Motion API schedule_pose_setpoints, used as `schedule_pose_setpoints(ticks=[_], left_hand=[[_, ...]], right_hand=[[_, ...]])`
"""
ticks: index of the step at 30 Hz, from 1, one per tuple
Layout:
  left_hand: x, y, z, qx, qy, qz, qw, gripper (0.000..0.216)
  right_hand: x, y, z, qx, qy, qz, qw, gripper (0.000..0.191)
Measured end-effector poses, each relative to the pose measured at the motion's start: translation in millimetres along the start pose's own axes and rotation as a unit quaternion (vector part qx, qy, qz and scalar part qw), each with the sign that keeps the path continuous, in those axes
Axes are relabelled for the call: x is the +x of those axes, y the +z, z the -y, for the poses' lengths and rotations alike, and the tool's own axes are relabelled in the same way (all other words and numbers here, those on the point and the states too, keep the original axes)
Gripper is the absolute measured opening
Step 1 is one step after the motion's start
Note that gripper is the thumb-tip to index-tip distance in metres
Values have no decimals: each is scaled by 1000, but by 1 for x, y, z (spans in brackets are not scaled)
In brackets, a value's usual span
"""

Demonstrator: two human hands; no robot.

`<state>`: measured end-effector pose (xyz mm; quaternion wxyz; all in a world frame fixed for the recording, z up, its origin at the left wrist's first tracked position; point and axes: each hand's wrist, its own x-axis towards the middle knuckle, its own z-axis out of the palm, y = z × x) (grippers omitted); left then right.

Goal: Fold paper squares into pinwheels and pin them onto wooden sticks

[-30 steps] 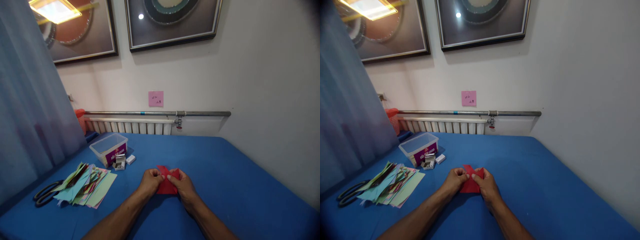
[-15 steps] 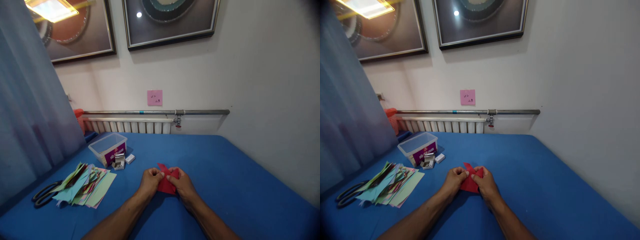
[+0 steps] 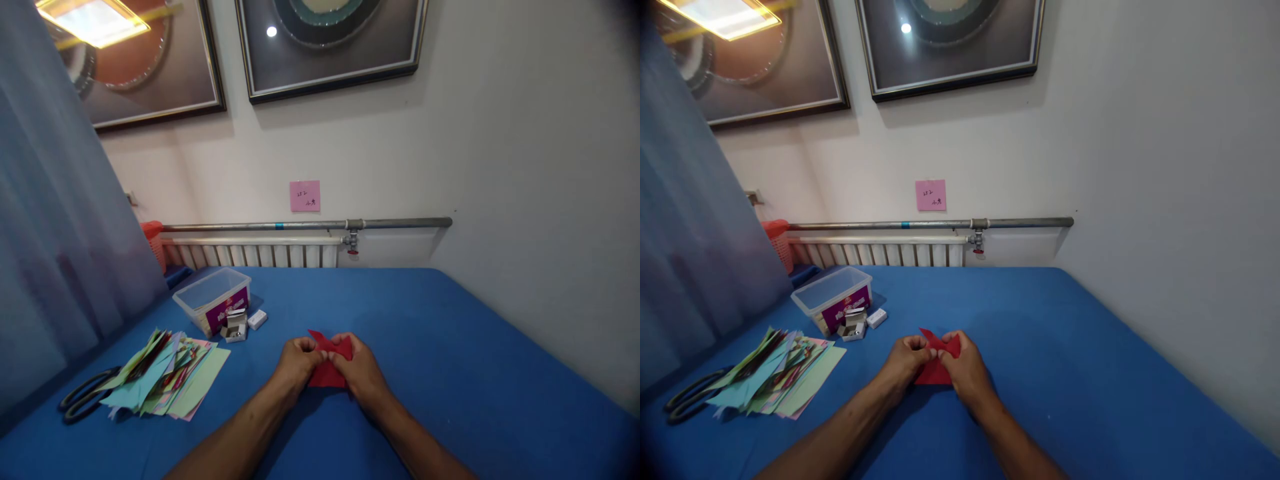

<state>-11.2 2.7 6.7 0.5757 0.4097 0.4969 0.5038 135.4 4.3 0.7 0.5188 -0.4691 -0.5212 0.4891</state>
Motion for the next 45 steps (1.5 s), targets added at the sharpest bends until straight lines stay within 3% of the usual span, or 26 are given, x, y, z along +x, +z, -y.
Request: schedule_pose_setpoints(ticks=[6, 14, 17, 22, 33, 39, 45], left_hand=[[0, 0, 1, -22, 2, 1, 1000, 38], [6, -4, 5, 33, 28, -6, 999, 30], [3, -5, -1, -1, 18, -8, 1000, 27], [0, -10, -15, -94, 4, 2, 996, 24], [2, -10, -9, -74, 24, -1, 997, 28], [8, -11, -1, -60, 25, 18, 998, 29], [6, -11, -1, -45, 17, -2, 999, 31]], right_hand=[[-3, 3, 4, 4, -6, 8, 1000, 20], [1, 3, -7, 35, 4, 17, 999, 26], [0, 2, -3, 116, 19, 33, 993, 29], [-9, -2, 18, 248, 43, 118, 961, 39], [-6, 4, 0, 219, 61, 108, 968, 38], [-9, 4, 3, 199, 54, 125, 971, 37], [-9, 5, 2, 199, 51, 132, 970, 34]])
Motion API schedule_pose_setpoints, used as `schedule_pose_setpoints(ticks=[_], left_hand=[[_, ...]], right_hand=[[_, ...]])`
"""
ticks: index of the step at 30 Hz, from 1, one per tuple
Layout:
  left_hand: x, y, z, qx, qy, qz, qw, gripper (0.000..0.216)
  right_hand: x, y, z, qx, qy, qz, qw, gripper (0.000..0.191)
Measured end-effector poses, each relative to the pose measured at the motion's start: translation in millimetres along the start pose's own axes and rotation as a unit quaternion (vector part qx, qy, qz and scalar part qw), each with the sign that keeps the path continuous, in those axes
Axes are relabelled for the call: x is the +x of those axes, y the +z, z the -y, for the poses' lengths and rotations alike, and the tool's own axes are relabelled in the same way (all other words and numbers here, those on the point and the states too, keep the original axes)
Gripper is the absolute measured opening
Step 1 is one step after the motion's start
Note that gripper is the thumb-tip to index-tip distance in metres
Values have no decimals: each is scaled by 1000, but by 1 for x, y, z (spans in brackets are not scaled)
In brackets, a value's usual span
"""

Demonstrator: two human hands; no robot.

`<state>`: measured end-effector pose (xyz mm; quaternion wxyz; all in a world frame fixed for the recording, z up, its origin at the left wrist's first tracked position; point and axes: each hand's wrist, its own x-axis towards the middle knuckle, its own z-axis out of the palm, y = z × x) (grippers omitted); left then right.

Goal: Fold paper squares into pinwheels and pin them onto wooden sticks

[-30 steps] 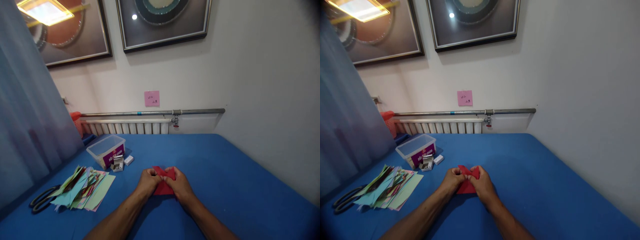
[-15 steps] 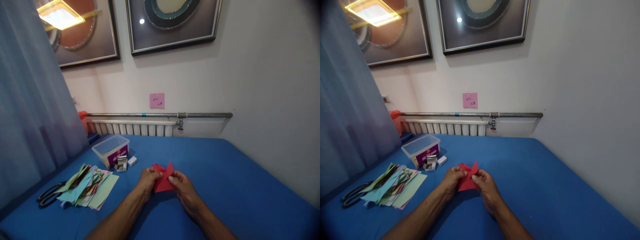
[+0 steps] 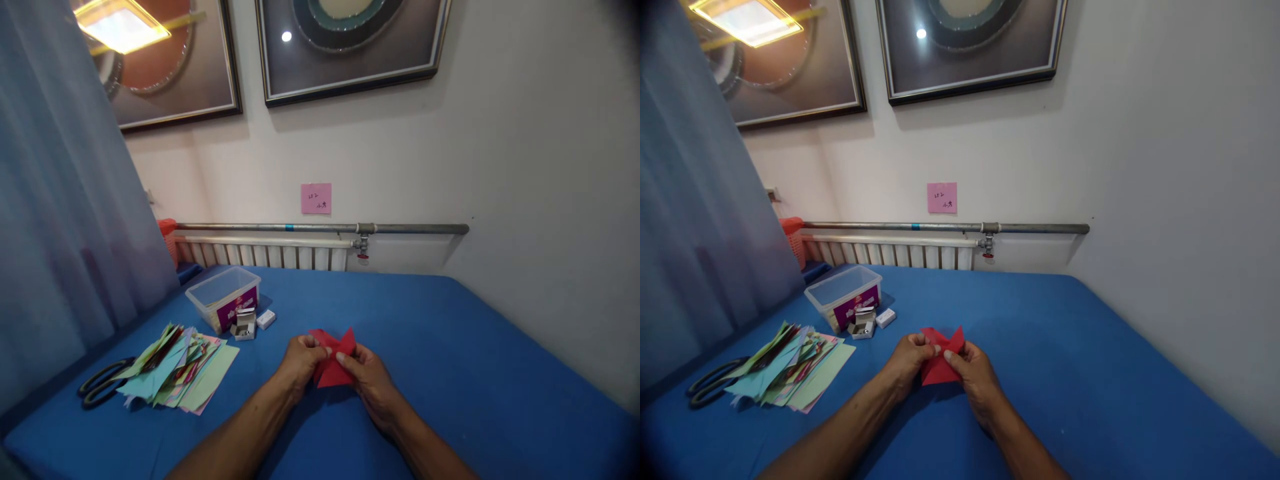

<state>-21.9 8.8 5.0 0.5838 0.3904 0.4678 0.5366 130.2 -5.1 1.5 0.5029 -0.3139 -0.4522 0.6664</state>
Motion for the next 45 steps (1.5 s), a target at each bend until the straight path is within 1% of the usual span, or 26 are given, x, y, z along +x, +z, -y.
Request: schedule_pose_setpoints(ticks=[6, 11, 15, 17, 22, 28, 31, 34, 38, 40, 43, 45], left_hand=[[-5, 4, -3, -7, -7, 1, 1000, 33], [-8, 5, -3, -36, -19, 25, 999, 31], [-11, 7, -6, -62, -28, 24, 997, 33], [-13, 8, -8, -69, -27, 36, 997, 34], [-14, 9, -9, -72, -31, 43, 996, 37], [-11, 9, -4, -39, -26, 9, 999, 35], [-10, 8, -2, -30, -20, 24, 999, 33], [-8, 7, -1, -31, -9, 38, 999, 29], [-6, 6, -2, -57, -5, 2, 998, 30], [-5, 5, -3, -74, 0, -5, 997, 29], [-3, 3, -6, -101, 8, -26, 995, 29], [-2, 2, -7, -116, 17, -43, 992, 29]], right_hand=[[0, 3, -2, -4, -3, -20, 1000, 35], [0, 3, -3, -2, -3, -27, 1000, 37], [1, 1, -6, -4, 2, -47, 999, 38], [2, -1, -7, -2, 4, -57, 998, 38], [6, -5, -10, 1, -2, -76, 997, 34], [12, -10, -19, -43, -14, -79, 996, 30], [11, -9, -20, -54, -13, -76, 996, 31], [9, -7, -15, -58, -15, -59, 996, 33], [8, -7, -8, -96, -43, -50, 993, 36], [8, -8, -6, -133, -73, -52, 987, 44], [4, -7, -7, -211, -135, -47, 967, 57], [0, -5, -7, -280, -165, -30, 945, 57]])
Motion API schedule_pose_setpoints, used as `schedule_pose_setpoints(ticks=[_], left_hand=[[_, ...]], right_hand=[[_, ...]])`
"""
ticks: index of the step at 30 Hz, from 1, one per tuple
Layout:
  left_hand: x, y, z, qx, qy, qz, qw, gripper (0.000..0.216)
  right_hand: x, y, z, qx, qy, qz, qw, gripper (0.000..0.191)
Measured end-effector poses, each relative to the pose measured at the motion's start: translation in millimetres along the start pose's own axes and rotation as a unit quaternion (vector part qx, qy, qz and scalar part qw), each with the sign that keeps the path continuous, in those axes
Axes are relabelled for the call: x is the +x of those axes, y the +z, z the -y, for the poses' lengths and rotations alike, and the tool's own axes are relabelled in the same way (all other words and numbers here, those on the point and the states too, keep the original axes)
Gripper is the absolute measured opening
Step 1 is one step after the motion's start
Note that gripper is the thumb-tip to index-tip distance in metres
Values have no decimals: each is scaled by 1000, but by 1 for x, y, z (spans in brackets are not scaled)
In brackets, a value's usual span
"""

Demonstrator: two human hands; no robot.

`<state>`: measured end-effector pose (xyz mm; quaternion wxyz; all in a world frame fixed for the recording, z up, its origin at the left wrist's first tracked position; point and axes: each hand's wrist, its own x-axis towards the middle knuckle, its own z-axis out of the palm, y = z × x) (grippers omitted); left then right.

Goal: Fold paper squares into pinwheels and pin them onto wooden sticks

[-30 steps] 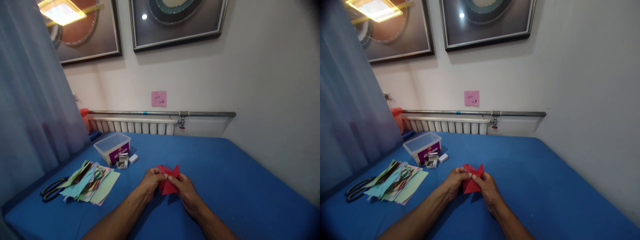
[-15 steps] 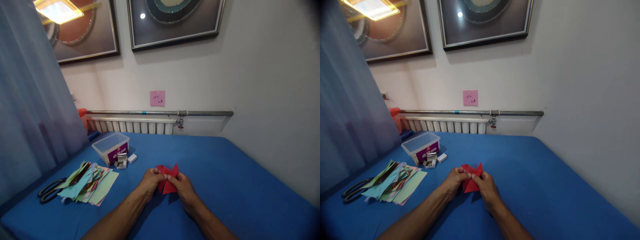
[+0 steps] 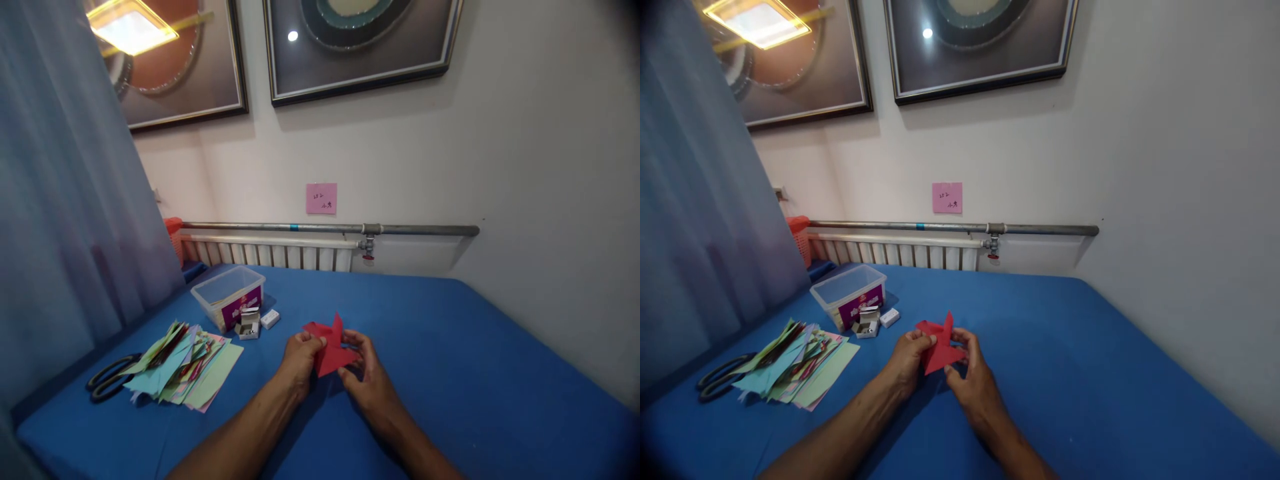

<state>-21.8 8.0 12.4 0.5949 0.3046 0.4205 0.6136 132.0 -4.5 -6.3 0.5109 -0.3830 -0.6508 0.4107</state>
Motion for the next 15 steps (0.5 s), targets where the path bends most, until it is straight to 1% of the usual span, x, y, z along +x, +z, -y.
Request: schedule_pose_setpoints(ticks=[2, 4, 6, 8, 10, 12, 15], left_hand=[[1, -1, 0, -10, 11, -10, 1000, 30], [2, -1, 1, -10, 14, -17, 1000, 32], [1, -1, 3, -1, 10, -22, 1000, 32], [0, 1, 4, 8, 9, -13, 1000, 30], [-1, 2, 5, 18, 11, 1, 1000, 29], [-3, 4, 5, 29, 15, 15, 999, 29], [-3, 4, 6, 50, 20, 24, 998, 29]], right_hand=[[-4, 1, 4, -72, -27, 18, 997, 51], [-7, 1, 7, -132, -42, 17, 990, 40], [-8, 2, 10, -164, -49, 11, 985, 25], [-8, 3, 12, -173, -55, 0, 983, 15], [-8, 3, 13, -169, -59, -15, 984, 16], [-7, 3, 13, -159, -55, -34, 985, 22], [-4, 3, 9, -142, -32, -69, 987, 29]])
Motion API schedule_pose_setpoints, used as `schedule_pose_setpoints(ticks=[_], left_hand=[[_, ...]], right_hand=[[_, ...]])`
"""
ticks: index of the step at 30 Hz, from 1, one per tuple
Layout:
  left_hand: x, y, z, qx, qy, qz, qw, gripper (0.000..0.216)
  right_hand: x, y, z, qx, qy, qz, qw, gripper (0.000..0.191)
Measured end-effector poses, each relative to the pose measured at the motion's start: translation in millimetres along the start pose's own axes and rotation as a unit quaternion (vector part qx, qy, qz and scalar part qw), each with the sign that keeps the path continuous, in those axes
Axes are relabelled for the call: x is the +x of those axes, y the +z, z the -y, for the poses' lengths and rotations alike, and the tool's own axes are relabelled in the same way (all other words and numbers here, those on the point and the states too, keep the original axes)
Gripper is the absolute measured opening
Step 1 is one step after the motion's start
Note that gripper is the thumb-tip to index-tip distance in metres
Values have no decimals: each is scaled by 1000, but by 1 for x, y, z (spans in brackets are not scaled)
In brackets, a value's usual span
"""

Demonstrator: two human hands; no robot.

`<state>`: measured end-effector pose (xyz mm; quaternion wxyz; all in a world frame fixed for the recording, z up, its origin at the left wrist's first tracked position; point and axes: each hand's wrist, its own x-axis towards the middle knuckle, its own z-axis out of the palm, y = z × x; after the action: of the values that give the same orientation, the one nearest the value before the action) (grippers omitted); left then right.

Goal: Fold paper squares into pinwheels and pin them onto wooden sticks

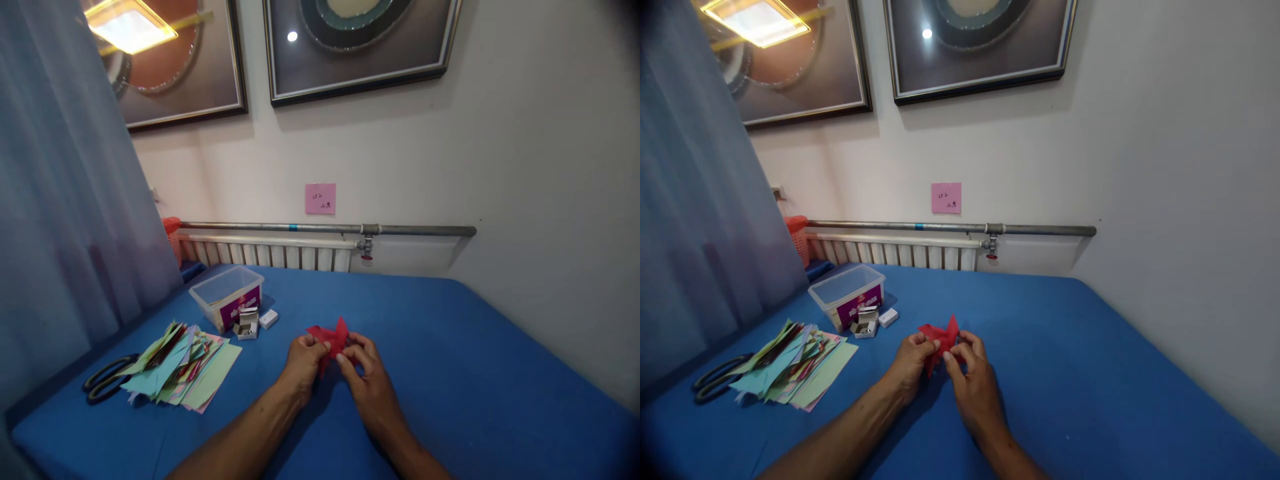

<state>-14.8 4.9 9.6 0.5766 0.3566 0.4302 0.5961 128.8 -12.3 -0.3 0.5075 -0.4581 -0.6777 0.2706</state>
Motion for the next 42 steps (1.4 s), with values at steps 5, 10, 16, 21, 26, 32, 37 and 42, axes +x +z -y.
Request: schedule_pose_setpoints(ticks=[5, 10, 16, 21, 26, 32, 37, 42], left_hand=[[0, 0, 3, 27, 0, -3, 1000, 28], [-4, 4, 1, 4, -6, 21, 1000, 24], [-7, 6, -2, 3, -29, 27, 999, 14], [-6, 6, 0, 2, -37, 23, 999, 18], [-6, 6, 1, -7, -34, 32, 999, 20], [-7, 4, 0, -7, -35, 56, 998, 17], [-8, 4, -2, -4, -40, 67, 997, 16], [-7, 4, 0, 8, -39, 61, 997, 20]], right_hand=[[8, 2, -10, 40, 76, -27, 996, 31], [10, 3, -9, 115, 121, -4, 986, 31], [9, 2, -2, 150, 148, 7, 978, 30], [11, 4, -6, 158, 153, -24, 975, 27], [12, 8, -8, 240, 191, -24, 952, 43], [12, 4, -5, 250, 186, 14, 950, 54], [14, 2, -7, 243, 183, 10, 952, 43], [13, 3, -9, 242, 181, 6, 953, 34]])
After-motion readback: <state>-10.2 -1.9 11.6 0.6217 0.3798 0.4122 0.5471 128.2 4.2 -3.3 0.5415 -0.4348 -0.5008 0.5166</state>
